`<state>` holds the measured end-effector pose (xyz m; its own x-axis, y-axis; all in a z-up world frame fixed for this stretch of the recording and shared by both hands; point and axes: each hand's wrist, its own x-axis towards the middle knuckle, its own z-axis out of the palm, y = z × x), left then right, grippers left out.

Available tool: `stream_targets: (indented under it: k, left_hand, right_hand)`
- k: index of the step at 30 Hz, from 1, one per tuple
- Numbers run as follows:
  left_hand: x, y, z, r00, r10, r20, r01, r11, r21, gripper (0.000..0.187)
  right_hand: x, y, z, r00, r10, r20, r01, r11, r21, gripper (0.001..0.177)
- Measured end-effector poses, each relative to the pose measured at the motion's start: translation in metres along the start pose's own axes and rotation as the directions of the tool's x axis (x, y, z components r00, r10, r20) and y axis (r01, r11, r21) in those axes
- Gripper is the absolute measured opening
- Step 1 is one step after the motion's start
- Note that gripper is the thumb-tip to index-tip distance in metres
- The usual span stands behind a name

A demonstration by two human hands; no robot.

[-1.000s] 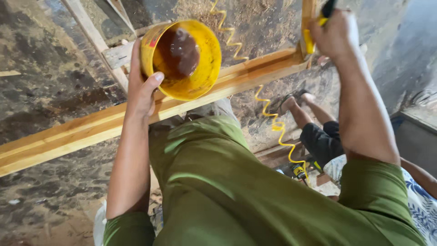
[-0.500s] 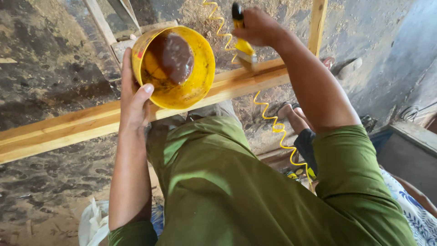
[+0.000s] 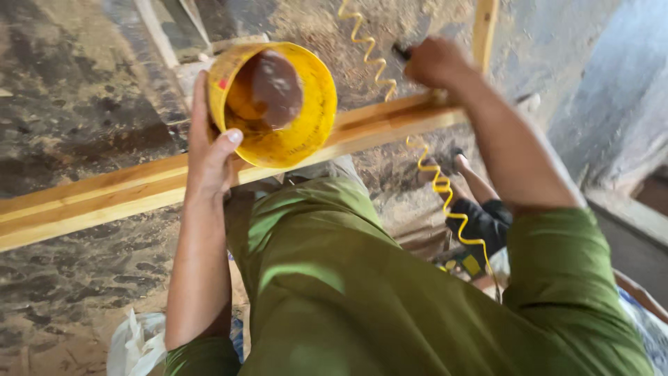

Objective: The person applies a dark liquid finish to a wooden frame using a brush. They repeatedly dip the brush into a yellow container and stroke the finish along the frame's length.

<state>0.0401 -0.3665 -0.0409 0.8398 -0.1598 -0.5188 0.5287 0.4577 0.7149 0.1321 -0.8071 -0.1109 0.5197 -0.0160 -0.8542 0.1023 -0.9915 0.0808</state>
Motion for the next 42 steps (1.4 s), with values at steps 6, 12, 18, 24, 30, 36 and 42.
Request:
stream_targets:
  k: [6, 12, 18, 24, 30, 36, 42]
  left_hand:
    - [-0.023, 0.024, 0.003, 0.999, 0.010, 0.033, -0.007, 0.997, -0.081, 0.124]
    - [-0.040, 0.039, -0.004, 0.999, 0.010, 0.030, -0.005, 0.987, -0.158, 0.124]
    - [-0.041, 0.038, -0.017, 1.000, 0.014, 0.005, -0.013, 0.988, -0.155, 0.125]
    - [-0.052, 0.039, -0.025, 0.998, 0.059, 0.000, -0.058, 0.989, -0.137, 0.123]
    - [-0.069, 0.048, -0.028, 0.999, 0.035, -0.042, -0.041, 0.988, -0.149, 0.125]
    - [-0.073, 0.045, -0.035, 0.997, 0.074, -0.003, -0.073, 0.978, -0.198, 0.117]
    - [-0.062, 0.038, -0.032, 0.999, 0.038, 0.004, -0.036, 0.974, -0.222, 0.123]
  right_hand:
    - [-0.002, -0.109, -0.001, 0.986, -0.144, -0.089, 0.166, 0.920, 0.356, 0.037]
    - [0.023, -0.151, 0.047, 0.941, -0.070, -0.330, 0.327, 0.432, 0.841, 0.025]
    - [-0.010, 0.018, 0.042, 0.897, 0.375, -0.235, -0.231, 0.850, 0.474, 0.036]
    - [-0.033, 0.023, 0.001, 0.907, 0.334, -0.256, -0.255, 0.920, 0.298, 0.031]
    - [0.004, -0.185, 0.027, 0.966, -0.075, -0.247, 0.199, 0.824, 0.531, 0.036]
    - [-0.002, -0.136, 0.055, 0.973, 0.078, -0.218, 0.089, 0.744, 0.662, 0.041]
    - [-0.068, 0.065, 0.024, 0.844, 0.297, -0.448, -0.044, 0.869, 0.493, 0.035]
